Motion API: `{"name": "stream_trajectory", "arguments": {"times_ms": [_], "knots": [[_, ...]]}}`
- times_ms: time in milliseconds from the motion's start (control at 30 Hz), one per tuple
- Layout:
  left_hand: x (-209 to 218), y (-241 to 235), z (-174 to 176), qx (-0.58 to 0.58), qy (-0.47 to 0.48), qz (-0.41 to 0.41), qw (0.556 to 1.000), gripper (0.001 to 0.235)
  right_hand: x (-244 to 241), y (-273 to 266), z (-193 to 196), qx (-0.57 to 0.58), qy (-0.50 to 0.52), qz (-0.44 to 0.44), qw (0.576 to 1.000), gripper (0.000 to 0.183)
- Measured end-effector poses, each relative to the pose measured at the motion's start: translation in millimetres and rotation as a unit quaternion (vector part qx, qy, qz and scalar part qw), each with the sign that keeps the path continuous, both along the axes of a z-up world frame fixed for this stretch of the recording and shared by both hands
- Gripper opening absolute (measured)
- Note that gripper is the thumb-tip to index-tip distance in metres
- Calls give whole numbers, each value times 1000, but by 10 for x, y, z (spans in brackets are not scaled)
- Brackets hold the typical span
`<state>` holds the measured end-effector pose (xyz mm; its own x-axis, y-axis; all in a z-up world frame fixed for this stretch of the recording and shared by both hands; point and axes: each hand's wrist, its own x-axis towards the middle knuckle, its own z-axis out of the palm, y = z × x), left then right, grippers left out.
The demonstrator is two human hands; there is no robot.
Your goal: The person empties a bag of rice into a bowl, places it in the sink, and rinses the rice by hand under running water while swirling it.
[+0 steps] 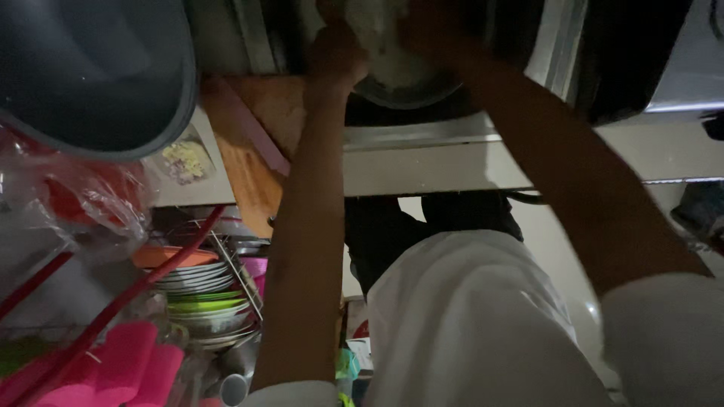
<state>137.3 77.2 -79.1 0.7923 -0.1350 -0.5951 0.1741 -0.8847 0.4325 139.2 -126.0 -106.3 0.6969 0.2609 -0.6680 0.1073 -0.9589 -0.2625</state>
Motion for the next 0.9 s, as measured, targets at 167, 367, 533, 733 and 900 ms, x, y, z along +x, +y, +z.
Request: {"name": "stream_trajectory", "arguments": {"times_ms": [167,367,533,733,900], "knots": [[-7,-29,94,-28,19,35,999,59,151,-42,250,-15,40,79,996,57],[-3,-100,253,-3,62,85,994,86,11,385,-234,44,-160,55,985,59],[10,-93,339,-48,69,100,991,84,-212,511,-584,45,-294,69,952,61],[40,-115,398,18,43,42,998,104,-153,409,-229,129,-82,-174,973,88],[35,-133,403,-3,54,84,995,93,-82,97,153,69,-163,-86,980,100]]}}
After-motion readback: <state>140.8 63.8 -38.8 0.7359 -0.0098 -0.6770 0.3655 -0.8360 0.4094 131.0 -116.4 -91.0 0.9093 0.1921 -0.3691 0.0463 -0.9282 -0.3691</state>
